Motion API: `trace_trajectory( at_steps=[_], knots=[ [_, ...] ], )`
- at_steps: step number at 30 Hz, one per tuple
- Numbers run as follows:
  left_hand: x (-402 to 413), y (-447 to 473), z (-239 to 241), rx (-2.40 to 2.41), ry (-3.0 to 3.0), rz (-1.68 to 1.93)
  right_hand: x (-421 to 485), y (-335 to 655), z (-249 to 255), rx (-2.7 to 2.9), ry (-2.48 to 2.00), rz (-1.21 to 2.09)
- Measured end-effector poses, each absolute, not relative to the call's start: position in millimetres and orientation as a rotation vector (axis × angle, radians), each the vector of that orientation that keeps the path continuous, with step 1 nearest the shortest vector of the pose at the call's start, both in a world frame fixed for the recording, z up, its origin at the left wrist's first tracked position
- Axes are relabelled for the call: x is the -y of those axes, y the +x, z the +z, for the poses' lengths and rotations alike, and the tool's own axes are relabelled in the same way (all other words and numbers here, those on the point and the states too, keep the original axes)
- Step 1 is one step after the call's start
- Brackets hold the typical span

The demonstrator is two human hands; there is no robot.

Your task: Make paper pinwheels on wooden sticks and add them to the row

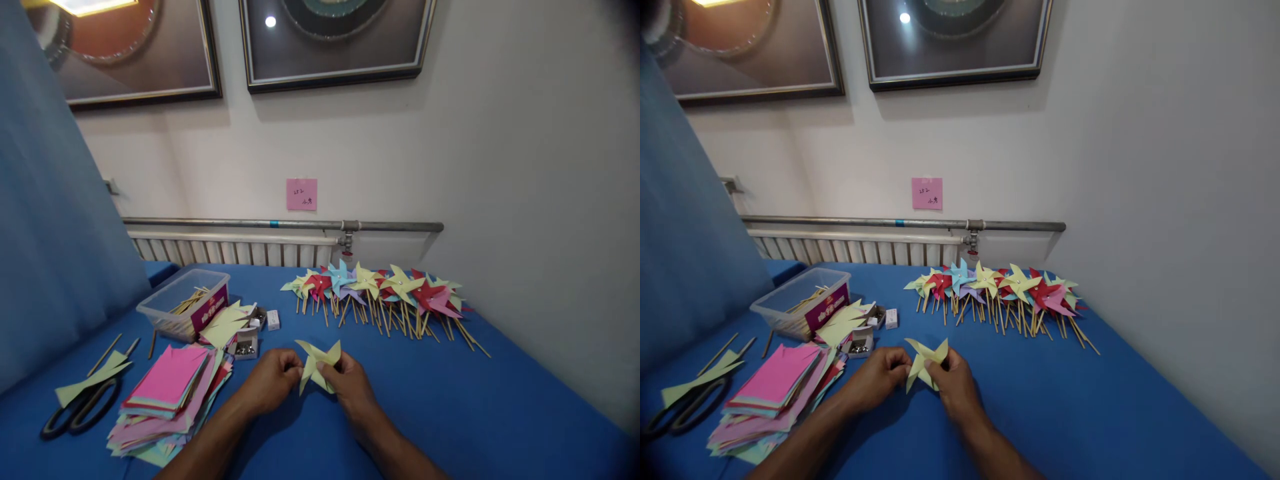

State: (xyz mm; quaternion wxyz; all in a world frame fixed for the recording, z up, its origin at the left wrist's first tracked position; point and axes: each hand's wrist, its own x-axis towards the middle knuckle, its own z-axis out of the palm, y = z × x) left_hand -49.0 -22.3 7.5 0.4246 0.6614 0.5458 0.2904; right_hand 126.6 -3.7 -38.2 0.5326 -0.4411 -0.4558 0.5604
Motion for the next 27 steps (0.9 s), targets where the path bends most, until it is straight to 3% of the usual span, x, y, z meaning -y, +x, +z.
trace_trajectory(
  at_steps=[27],
  knots=[
    [24, -50, 10, -1.36, 1.684, 0.719, 1, 128, -46, 1.108, -1.071, 1.343]
  ],
)
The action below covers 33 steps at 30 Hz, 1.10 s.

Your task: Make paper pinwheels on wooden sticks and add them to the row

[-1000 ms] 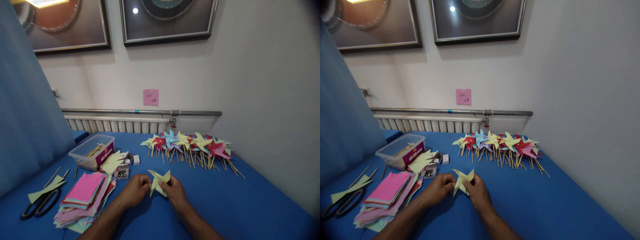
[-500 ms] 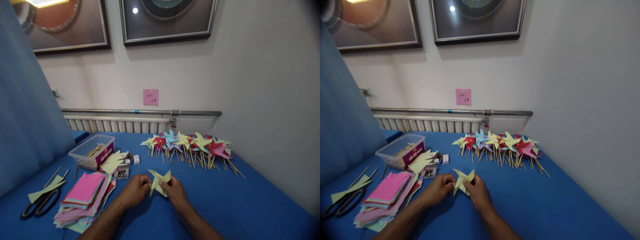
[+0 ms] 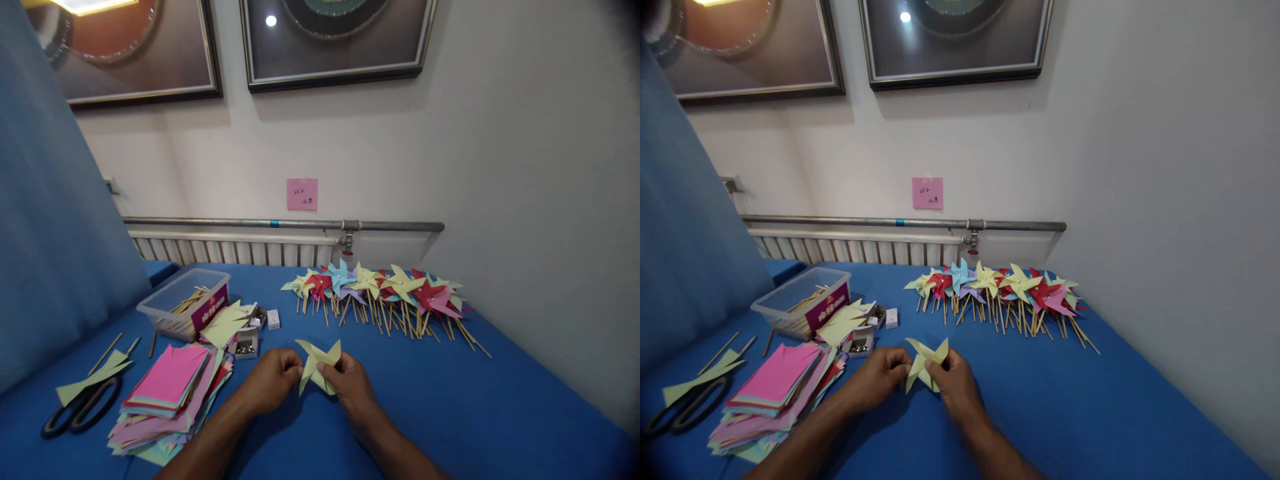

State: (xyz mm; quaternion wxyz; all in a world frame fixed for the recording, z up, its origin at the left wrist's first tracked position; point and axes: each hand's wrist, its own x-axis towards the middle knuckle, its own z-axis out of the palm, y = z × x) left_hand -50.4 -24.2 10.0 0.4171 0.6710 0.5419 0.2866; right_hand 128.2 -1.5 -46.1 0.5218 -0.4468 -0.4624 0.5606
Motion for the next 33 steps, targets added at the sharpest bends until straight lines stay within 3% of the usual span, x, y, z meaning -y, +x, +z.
trace_trajectory(
  at_steps=[33],
  knots=[
    [22.8, -50.5, 6.8, -1.352, 1.674, 0.705, 0.8, 127.0, -46.4, 1.085, -1.079, 1.332]
  ],
)
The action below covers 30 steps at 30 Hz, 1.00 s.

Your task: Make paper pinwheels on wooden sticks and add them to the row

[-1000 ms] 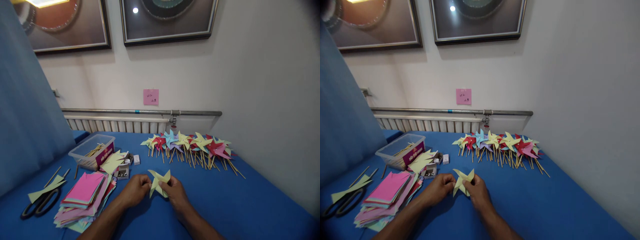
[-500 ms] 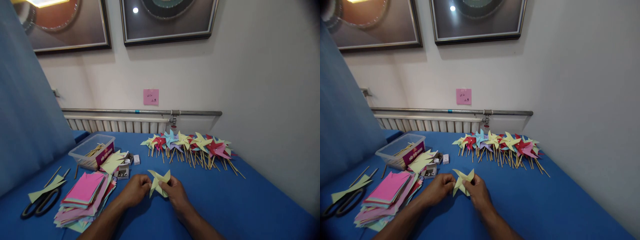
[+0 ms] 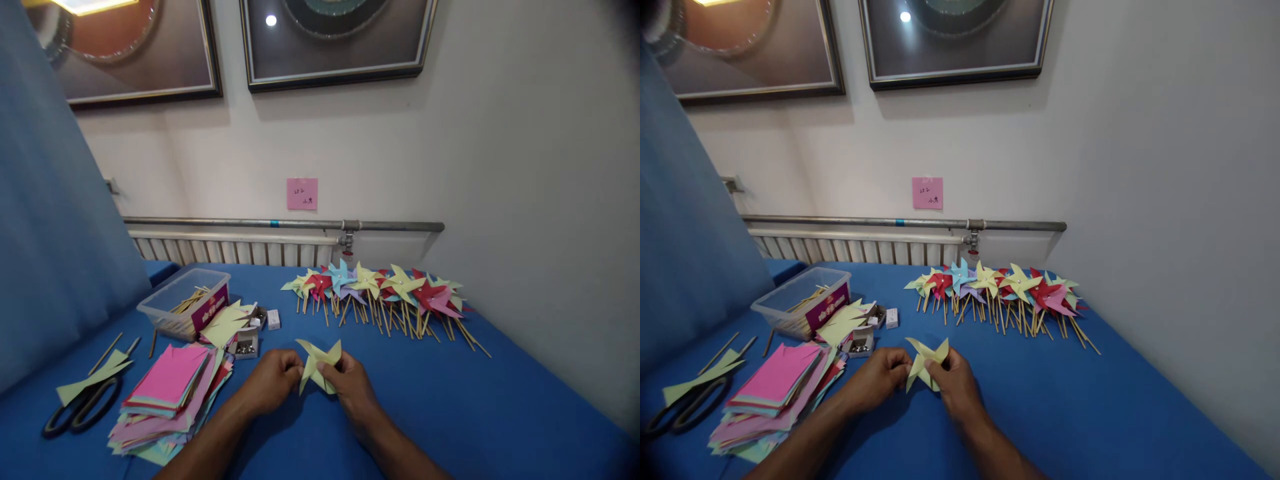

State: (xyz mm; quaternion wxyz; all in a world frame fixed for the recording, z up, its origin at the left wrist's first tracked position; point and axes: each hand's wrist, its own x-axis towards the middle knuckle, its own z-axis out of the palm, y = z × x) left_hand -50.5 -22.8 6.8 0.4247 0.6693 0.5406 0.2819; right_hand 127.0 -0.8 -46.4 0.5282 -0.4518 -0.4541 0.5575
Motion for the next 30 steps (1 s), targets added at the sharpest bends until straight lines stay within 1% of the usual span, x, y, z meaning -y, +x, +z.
trace_trajectory(
  at_steps=[30],
  knots=[
    [22.4, -49.7, 6.0, -1.368, 1.688, 0.73, -2.2, 126.4, -51.2, 1.083, -1.107, 1.331]
  ],
)
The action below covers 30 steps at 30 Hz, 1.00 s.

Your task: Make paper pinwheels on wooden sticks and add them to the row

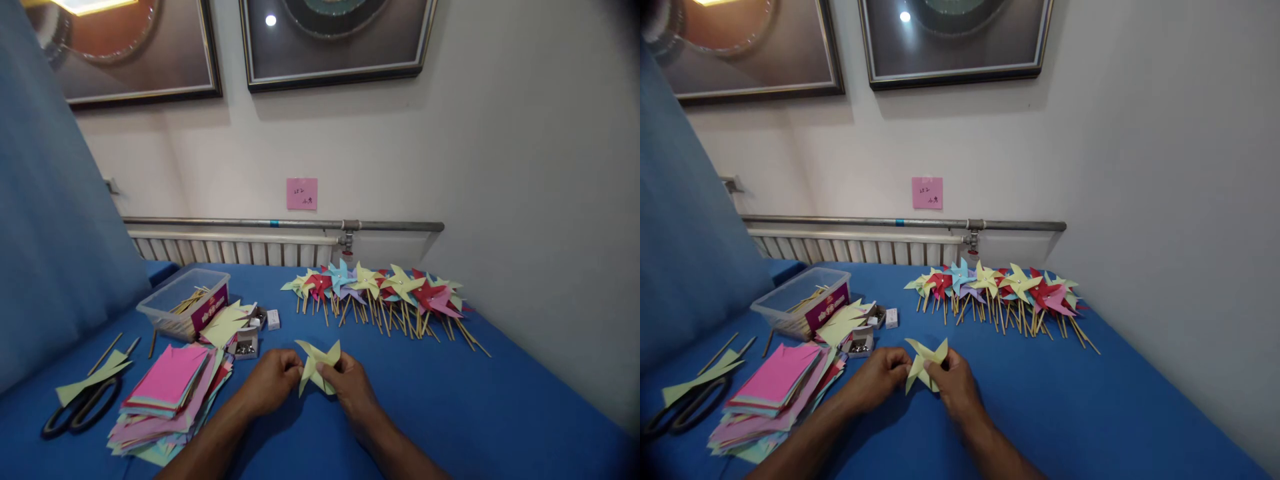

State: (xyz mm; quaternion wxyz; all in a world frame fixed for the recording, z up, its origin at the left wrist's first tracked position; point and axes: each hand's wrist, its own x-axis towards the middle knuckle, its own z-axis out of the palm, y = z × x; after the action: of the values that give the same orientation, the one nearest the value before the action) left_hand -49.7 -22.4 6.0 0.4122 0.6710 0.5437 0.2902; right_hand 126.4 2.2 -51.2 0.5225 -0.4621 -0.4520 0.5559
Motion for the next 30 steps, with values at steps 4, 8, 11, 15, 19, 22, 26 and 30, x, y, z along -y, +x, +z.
trace_trajectory(
  at_steps=[4, 8, 11, 15, 19, 22, 26, 30],
  knots=[
    [24, -49, 9, -1.369, 1.674, 0.714, -1, 126, -49, 1.081, -1.08, 1.354],
    [24, -49, 9, -1.376, 1.674, 0.711, -1, 127, -48, 1.101, -1.107, 1.337],
    [24, -49, 8, -1.372, 1.673, 0.71, -1, 128, -48, 1.113, -1.106, 1.334],
    [24, -49, 7, -1.373, 1.674, 0.71, 2, 128, -42, 1.122, -1.083, 1.341],
    [24, -49, 7, -1.374, 1.659, 0.715, 7, 127, -34, 1.112, -1.097, 1.334],
    [24, -49, 7, -1.38, 1.672, 0.708, 8, 127, -32, 1.103, -1.08, 1.34],
    [24, -48, 4, -1.377, 1.704, 0.723, 7, 127, -35, 1.106, -1.069, 1.337],
    [23, -47, 1, -1.382, 1.723, 0.752, 5, 126, -37, 1.1, -1.086, 1.325]
  ],
)
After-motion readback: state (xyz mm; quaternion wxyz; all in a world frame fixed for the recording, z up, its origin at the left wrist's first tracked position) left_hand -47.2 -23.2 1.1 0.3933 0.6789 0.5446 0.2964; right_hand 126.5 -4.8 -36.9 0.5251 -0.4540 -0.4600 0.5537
